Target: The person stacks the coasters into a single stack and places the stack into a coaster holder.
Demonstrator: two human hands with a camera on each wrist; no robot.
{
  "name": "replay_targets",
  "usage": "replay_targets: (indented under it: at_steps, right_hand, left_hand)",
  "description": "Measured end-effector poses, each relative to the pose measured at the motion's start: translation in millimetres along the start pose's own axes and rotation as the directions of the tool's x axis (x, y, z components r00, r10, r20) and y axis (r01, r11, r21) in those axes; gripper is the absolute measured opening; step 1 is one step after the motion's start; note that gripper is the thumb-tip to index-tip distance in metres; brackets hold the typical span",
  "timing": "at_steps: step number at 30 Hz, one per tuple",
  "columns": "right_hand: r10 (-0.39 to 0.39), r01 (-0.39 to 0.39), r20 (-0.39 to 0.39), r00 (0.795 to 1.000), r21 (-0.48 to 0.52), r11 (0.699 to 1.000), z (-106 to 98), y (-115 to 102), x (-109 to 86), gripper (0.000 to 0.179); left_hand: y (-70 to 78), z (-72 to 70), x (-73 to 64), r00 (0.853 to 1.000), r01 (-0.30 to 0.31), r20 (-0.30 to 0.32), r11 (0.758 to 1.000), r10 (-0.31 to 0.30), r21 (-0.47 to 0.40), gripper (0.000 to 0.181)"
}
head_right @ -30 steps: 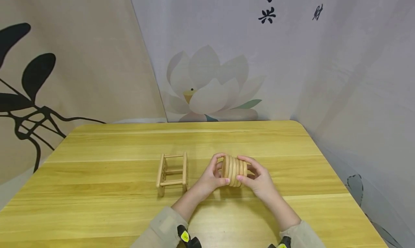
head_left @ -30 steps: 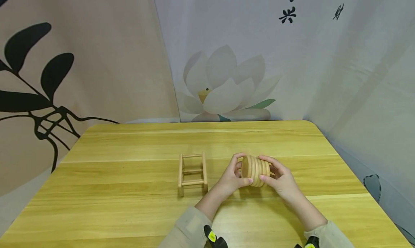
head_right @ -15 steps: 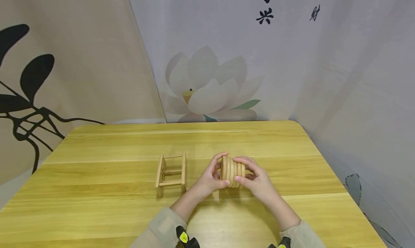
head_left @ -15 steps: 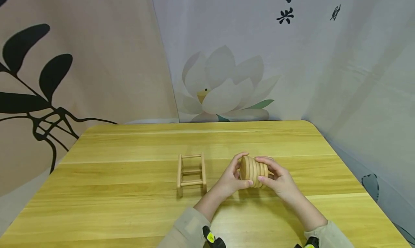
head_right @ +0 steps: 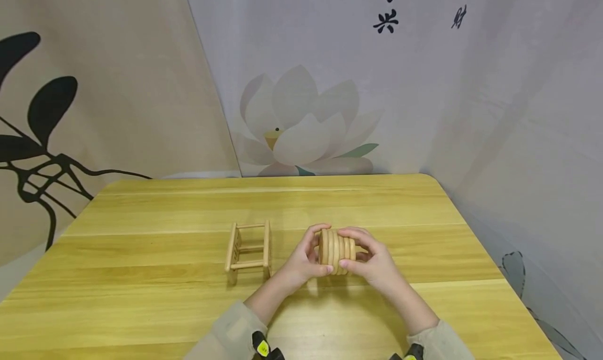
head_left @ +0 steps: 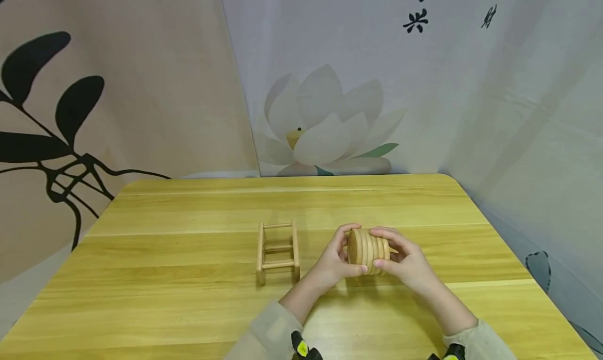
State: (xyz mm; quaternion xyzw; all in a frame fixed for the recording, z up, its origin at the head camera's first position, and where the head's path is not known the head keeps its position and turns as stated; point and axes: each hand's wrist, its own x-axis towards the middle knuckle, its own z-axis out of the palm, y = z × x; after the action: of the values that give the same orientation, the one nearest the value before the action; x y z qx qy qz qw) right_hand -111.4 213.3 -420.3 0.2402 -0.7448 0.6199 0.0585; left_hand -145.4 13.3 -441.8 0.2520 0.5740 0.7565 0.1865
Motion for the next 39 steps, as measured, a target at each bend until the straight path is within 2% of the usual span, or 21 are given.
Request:
replay_targets:
  at_steps: [8,19,28,33,39]
  right_hand:
    - [-0.029,0.029,0.010,1.000,-0.024,0.999,5.4,-10.7,0.8,0.053]
    - [-0.004,0.008,0.046,0.999,-0.081,0.997,14.5,-27.9,1.0,0.051]
    - [-0.055,0.060,0.057,0.997,-0.081,0.995,23.4,-40.3,8.1,0.052]
    - [-0.085,0.090,0.065,0.994,-0.066,0.994,27.8,-45.5,12.2,0.053]
    - [-0.093,0.097,0.066,0.994,-0.066,0.993,33.2,-49.4,18.7,0.052]
  left_hand:
    - [6.8,1.0,-9.9,1.000,-0.002,0.006,1.000,0.002,0.005,0.082]
    - [20.5,-0.3,-26.6,1.000,-0.015,0.014,1.000,0.015,-0.013,0.086]
    - [37.1,-5.5,-36.5,0.999,-0.029,0.020,0.999,0.029,-0.019,0.086]
    - [45.8,-8.3,-39.1,0.999,-0.040,0.030,0.999,0.040,-0.010,0.086]
    - [52.5,-13.1,-41.7,0.998,-0.055,0.014,0.998,0.054,0.042,0.088]
